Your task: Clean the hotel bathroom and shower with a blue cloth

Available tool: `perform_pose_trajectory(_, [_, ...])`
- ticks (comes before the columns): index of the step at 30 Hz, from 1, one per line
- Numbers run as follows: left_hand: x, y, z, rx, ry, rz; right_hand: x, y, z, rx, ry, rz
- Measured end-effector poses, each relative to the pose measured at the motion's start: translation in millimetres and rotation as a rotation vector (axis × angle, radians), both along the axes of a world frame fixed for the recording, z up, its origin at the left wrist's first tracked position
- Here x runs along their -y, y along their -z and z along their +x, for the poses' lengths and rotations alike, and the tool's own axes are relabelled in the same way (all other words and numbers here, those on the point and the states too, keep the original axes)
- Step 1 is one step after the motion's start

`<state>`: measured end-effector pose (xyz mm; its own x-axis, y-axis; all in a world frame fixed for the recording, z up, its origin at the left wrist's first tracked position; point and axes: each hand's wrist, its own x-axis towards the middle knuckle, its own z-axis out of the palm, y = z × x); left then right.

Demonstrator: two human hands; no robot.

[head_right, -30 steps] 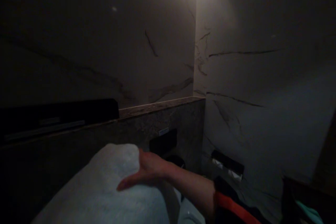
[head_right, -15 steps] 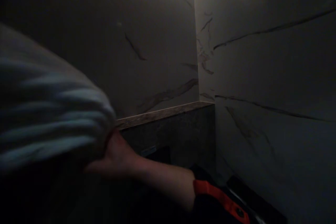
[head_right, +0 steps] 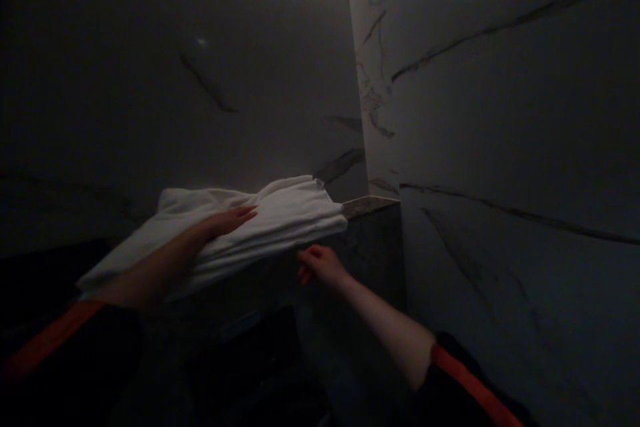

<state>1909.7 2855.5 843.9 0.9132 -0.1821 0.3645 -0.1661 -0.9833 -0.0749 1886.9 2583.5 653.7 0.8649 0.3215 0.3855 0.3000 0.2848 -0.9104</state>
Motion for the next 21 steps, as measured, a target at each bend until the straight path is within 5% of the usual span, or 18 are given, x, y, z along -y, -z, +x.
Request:
perform_pose_trajectory(3, [22.5,-11.8,-19.3,0.057,-0.054,0.066,62.3,-15.8,35.2,-0.151,0.392,0.189])
perform_pose_trajectory(6, [82.3,-4.7,-37.8,0.142,0.039,0.124,87.3,-44.1,63.8,-0.195,0.299,0.106])
perform_pose_trajectory(9, [154.1,23.8,-35.5,0.155,0.2,0.191,87.1,-84.7,76.1,-0.131,0.262,0.057])
perform_pose_trajectory(12, [194.2,36.5,-14.3,0.246,0.093,0.017,79.7,-124.6,76.5,0.027,0.283,0.056])
perform_pose_trajectory(14, [193.7,22.4,-0.4,0.284,0.001,-0.193,68.4,-136.8,73.7,0.206,0.367,-0.084])
perform_pose_trajectory(17, [170.9,-22.3,2.8,0.324,0.008,-0.343,33.0,-124.5,68.7,0.43,0.468,-0.373])
perform_pose_trajectory(21, [160.0,-80.9,-56.3,0.35,0.201,-0.444,-27.0,-86.1,65.2,0.872,0.45,-0.765])
